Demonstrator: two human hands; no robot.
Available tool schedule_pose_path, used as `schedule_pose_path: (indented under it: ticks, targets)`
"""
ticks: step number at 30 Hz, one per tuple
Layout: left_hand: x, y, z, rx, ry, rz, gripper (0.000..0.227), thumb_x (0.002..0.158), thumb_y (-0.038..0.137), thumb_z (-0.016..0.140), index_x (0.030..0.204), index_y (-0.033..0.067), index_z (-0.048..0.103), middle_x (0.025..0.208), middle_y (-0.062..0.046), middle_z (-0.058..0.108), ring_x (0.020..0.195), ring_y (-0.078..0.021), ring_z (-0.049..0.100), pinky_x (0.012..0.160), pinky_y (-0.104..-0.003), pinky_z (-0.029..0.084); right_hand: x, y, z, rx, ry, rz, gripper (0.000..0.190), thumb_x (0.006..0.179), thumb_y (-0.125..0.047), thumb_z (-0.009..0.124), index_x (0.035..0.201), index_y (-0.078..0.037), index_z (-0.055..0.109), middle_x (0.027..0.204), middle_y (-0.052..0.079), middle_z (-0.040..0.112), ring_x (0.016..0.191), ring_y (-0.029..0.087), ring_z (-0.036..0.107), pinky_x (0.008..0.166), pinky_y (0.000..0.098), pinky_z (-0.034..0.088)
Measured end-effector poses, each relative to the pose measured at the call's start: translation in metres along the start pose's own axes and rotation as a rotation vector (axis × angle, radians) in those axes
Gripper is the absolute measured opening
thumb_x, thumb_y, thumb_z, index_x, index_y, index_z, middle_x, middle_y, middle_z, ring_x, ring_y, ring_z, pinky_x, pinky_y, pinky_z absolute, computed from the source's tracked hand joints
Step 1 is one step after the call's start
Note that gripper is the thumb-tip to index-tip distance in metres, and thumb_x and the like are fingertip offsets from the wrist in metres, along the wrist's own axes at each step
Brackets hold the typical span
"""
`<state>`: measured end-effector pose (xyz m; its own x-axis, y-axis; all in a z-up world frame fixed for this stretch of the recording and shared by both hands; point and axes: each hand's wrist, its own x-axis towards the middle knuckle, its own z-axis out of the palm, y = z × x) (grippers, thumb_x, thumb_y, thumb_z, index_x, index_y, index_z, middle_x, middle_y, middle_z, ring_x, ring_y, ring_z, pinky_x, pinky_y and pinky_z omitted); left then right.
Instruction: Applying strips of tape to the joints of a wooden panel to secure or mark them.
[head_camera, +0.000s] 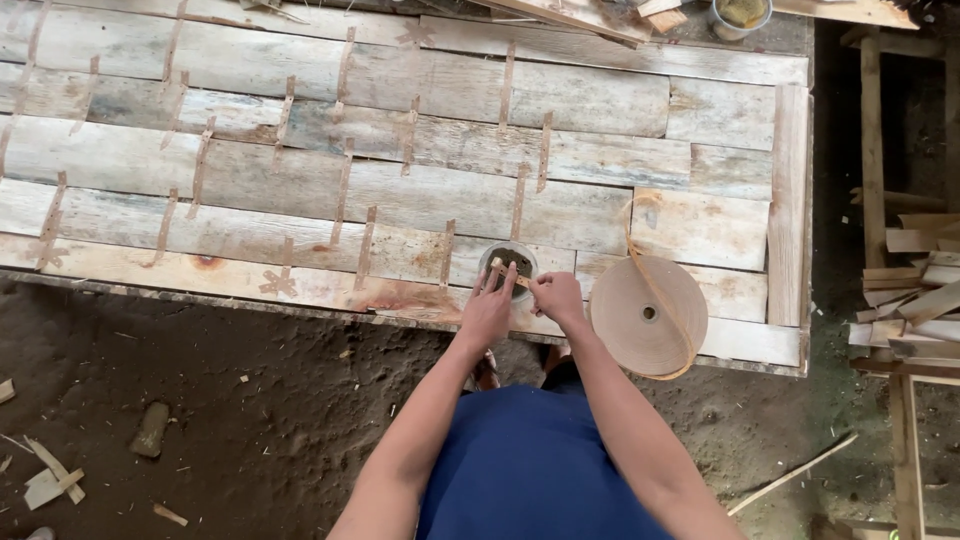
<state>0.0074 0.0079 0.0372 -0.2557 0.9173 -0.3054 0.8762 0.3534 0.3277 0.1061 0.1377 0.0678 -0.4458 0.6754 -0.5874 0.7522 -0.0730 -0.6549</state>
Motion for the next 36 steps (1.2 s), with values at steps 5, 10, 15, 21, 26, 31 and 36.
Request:
schedule_pose_path:
  ticks: [5,10,15,21,26,31,36]
  targets:
    - [-0.007,0.005,-0.016,-0.033,0.024,0.015,0.089,0.09,0.006,0.058,0.166,0.0015,0.011,0.157,-0.009,0.052,0.159,-0.0309,0.017,0.129,-0.047,0.006,-0.019,-0.009,-0.022,0.053,-0.011,0.023,0.032,0.08,-0.021,0.061,0.098,0.0,0.078,0.052,0.011,0.068,0.049,0.021,0.072,0.06,0.0301,0.06]
    - [-0.008,0.005,-0.015,-0.059,0.049,0.031,0.085,0.091,0.003,0.056,0.165,-0.0003,0.015,0.157,-0.011,0.052,0.16,-0.0319,0.016,0.129,-0.047,0.006,-0.031,-0.015,-0.039,0.16,-0.001,0.028,0.031,0.08,-0.018,0.064,0.099,0.004,0.076,0.053,0.015,0.067,0.048,0.023,0.071,0.059,0.0303,0.06]
    - [-0.007,0.004,-0.012,-0.025,0.069,0.025,0.087,0.089,0.01,0.059,0.164,0.0005,0.016,0.161,-0.008,0.047,0.16,-0.0293,0.013,0.129,-0.048,0.007,-0.044,-0.027,-0.065,0.312,0.0,-0.045,0.029,0.082,-0.012,0.067,0.1,0.01,0.073,0.051,0.018,0.064,0.044,0.024,0.067,0.049,0.0334,0.06]
    - [0.003,-0.003,0.014,0.008,0.168,0.06,0.073,0.09,0.004,0.063,0.157,0.0042,0.036,0.153,-0.013,0.055,0.158,-0.0331,0.021,0.127,-0.052,0.01,-0.069,-0.051,-0.111,0.409,0.102,-0.15,0.039,0.095,-0.018,0.067,0.118,0.014,0.065,0.056,0.018,0.064,0.047,0.025,0.067,0.05,0.0339,0.06]
    - [0.011,-0.012,0.035,0.032,0.432,0.092,0.008,0.091,0.005,0.073,0.094,0.0056,0.065,0.127,-0.006,0.052,0.14,-0.0302,0.048,0.118,-0.051,0.036,-0.061,-0.046,-0.124,0.55,0.097,-0.147,0.022,0.101,-0.016,0.063,0.109,0.004,0.065,0.062,0.012,0.06,0.052,0.025,0.07,0.047,0.0375,0.065]
    - [0.002,-0.027,0.01,0.113,0.595,0.071,0.015,0.081,0.005,0.076,0.074,0.0129,0.065,0.119,0.0,0.049,0.135,-0.0218,0.046,0.111,-0.048,0.028,-0.056,-0.038,-0.124,0.576,0.082,-0.17,0.02,0.102,-0.016,0.061,0.107,0.004,0.062,0.066,0.01,0.058,0.056,0.024,0.07,0.048,0.0376,0.066]
    - [-0.008,-0.053,-0.014,0.019,0.56,-0.152,0.019,0.08,-0.003,0.073,0.087,0.013,0.064,0.127,-0.003,0.049,0.136,-0.0285,0.048,0.109,-0.049,0.032,-0.045,-0.033,-0.124,0.43,0.019,-0.181,0.017,0.099,-0.012,0.06,0.101,0.005,0.063,0.075,0.018,0.06,0.07,0.033,0.073,0.062,0.0456,0.067]
